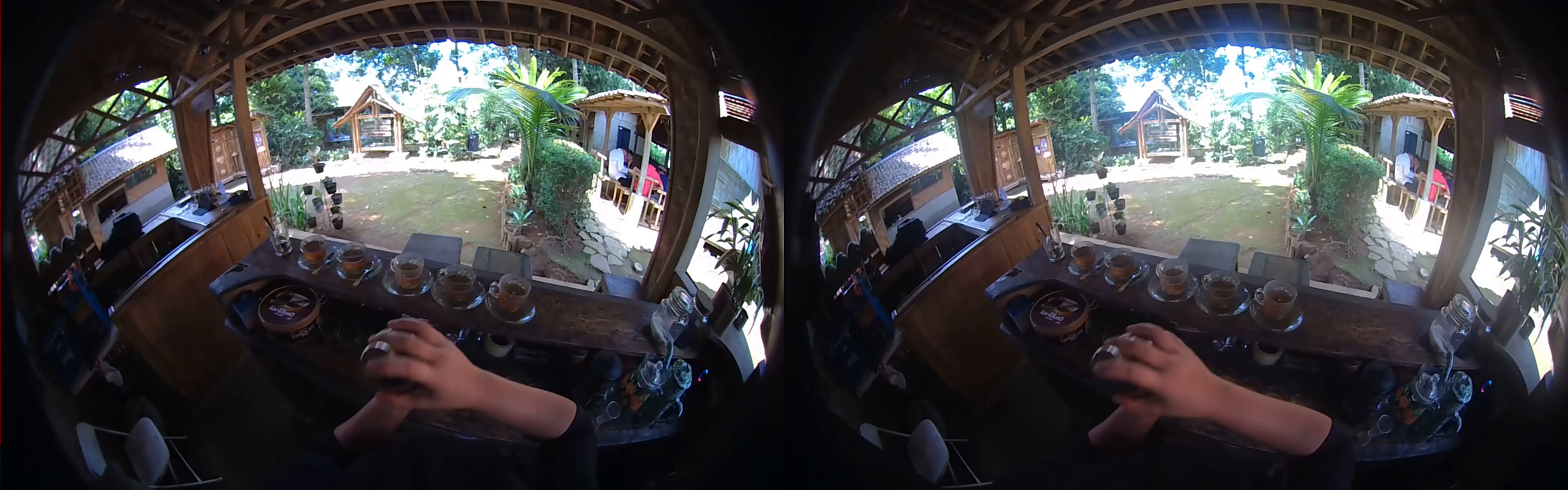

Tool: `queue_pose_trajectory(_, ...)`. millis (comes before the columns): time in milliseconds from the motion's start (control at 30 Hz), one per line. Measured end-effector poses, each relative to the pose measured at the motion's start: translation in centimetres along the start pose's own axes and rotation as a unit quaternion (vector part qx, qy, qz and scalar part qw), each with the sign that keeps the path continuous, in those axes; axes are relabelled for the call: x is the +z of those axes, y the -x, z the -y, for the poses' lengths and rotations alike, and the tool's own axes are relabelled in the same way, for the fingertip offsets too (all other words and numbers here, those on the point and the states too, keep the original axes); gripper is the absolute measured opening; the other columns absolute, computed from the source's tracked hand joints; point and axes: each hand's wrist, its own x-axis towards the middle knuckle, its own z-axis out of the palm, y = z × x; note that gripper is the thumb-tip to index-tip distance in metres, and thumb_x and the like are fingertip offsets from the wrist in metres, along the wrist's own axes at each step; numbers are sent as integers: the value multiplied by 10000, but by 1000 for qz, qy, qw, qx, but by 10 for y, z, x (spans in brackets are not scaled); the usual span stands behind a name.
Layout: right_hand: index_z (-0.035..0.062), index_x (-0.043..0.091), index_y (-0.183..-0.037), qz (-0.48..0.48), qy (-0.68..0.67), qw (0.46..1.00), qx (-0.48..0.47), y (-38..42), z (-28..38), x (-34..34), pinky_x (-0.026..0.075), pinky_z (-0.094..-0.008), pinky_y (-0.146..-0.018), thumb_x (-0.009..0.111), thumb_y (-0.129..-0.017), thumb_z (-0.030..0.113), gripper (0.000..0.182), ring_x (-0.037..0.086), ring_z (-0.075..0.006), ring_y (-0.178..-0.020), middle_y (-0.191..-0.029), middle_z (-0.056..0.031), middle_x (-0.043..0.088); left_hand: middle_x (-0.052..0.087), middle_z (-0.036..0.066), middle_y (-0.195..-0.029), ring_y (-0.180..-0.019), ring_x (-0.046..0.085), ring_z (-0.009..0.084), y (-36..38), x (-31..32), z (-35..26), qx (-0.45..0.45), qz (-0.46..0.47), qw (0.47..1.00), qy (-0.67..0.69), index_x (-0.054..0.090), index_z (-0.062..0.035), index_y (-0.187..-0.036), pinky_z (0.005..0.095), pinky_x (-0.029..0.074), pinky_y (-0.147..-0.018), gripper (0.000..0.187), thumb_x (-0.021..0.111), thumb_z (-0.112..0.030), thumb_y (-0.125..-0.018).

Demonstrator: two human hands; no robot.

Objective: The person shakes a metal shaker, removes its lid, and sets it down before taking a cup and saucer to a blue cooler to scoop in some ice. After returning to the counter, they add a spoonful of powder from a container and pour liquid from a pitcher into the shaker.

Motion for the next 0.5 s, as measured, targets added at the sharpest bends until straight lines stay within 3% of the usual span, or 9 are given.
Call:
queue_pose_trajectory(67,351,503,-1130,65,105,973,-198,0,40,-14,430,-517,-886,645,-683,252,479,421,-346,-1188,-1250,-32,479,446,111,-1153,-975,506,380,3,-3,11,-8,-46,999,24,513,-129,-1135,491,512,-778,360,421,-403,-921)
queue_pose_trajectory(167,374,487,-1118,66,107,940,-317,4,78,-29,383,-548,-921,657,-712,245,458,440,-331,-1198,-1262,17,488,422,112,-1168,-987,488,389,-13,39,10,13,150,978,-144,507,-130,-1184,498,517,-795,396,406,-406,-919)
queue_pose_trajectory(200,359,494,-1115,35,66,949,-308,3,71,-35,383,-554,-920,656,-715,238,449,440,-332,-1198,-1254,15,494,475,142,-1090,-870,546,396,-16,49,20,70,64,987,-126,543,-78,-1093,482,565,-708,402,425,-410,-901)
queue_pose_trajectory(233,345,501,-1113,6,25,954,-299,2,57,-41,382,-561,-919,655,-717,230,440,440,-332,-1199,-1245,13,500,478,142,-1089,-850,557,400,-18,46,17,51,5,993,-107,547,-87,-1095,463,570,-673,393,427,-409,-906)
queue_pose_trajectory(300,248,505,-1125,-16,-28,979,-202,9,17,-46,394,-559,-914,716,-700,218,475,457,-342,-1183,-1220,-101,508,477,143,-1090,-856,556,400,-19,46,30,51,1,993,-103,548,-88,-1098,465,570,-673,394,428,-409,-905)
queue_pose_trajectory(333,174,485,-1141,-6,-72,993,-92,13,3,-49,415,-553,-898,753,-685,227,532,465,-335,-1170,-1189,-144,511,476,143,-1091,-862,555,400,-21,45,37,50,-3,994,-99,548,-89,-1102,467,571,-672,395,429,-410,-905)
queue_pose_trajectory(367,122,483,-1129,-8,-43,999,27,12,-1,-57,420,-560,-894,767,-683,255,544,483,-329,-1153,-1181,-153,513,475,143,-1092,-868,553,400,-22,45,43,49,-10,994,-96,549,-91,-1105,469,571,-672,396,430,-410,-905)
queue_pose_trajectory(433,143,487,-1132,33,-87,987,129,15,5,-74,424,-557,-896,747,-686,213,521,497,-335,-1143,-1208,-127,514,474,143,-1095,-881,551,401,-19,43,56,53,-25,995,-85,550,-93,-1112,473,572,-671,398,432,-411,-904)
queue_pose_trajectory(500,184,496,-1138,42,45,972,-227,9,54,-84,438,-546,-870,705,-690,170,495,507,-348,-1131,-1221,-84,520,472,144,-1097,-893,548,401,-34,39,67,57,-20,996,-67,552,-96,-1119,477,572,-670,400,435,-412,-903)
